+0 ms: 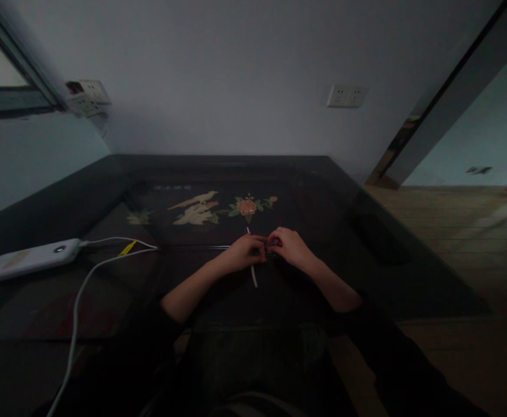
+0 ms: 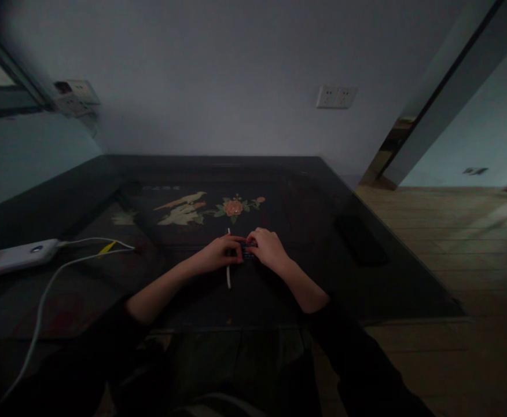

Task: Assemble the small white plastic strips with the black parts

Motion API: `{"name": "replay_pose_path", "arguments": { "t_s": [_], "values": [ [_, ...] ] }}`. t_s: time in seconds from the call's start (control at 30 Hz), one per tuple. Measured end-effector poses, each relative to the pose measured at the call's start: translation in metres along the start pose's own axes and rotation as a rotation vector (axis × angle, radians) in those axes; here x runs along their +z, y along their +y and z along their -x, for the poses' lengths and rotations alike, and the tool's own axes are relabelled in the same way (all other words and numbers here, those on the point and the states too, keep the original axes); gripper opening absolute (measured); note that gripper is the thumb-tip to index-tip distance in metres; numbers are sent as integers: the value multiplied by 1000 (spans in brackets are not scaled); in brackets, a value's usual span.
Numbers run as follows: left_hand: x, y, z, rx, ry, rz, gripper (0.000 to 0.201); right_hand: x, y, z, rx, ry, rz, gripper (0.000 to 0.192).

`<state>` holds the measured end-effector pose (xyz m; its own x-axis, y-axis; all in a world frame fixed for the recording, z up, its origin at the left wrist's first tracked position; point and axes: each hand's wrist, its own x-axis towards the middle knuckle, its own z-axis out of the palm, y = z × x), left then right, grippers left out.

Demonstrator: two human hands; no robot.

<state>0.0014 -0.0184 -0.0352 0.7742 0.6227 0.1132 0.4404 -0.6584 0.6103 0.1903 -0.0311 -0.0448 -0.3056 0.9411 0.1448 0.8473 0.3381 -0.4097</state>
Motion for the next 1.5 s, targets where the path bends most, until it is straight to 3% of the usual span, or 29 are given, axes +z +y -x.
{"name": "replay_pose_path", "arguments": {
  "t_s": [0.5,0.8,1.0,1.13,1.33,1.5],
  "values": [
    [2,-3,1,-10,8,5,4,-6,-13,5,-61,2,196,5],
    [1,-1,2,-5,-1,-21,4,-6,-8,3,-39,38,47,4],
    [-1,4,3,-31,12,-13,4,-16,9,-2,56,142,-261,4],
    [-3,4,4,-40,16,14,4,-18,13,-2,124,174,-273,5],
    [-5,-1,0,-22,122,73,4,-17,11,-2,154,202,-246,5],
    [4,-1,-9,-101,357,60,9,-11,12,-4,155,216,-254,4]
  ]
}}
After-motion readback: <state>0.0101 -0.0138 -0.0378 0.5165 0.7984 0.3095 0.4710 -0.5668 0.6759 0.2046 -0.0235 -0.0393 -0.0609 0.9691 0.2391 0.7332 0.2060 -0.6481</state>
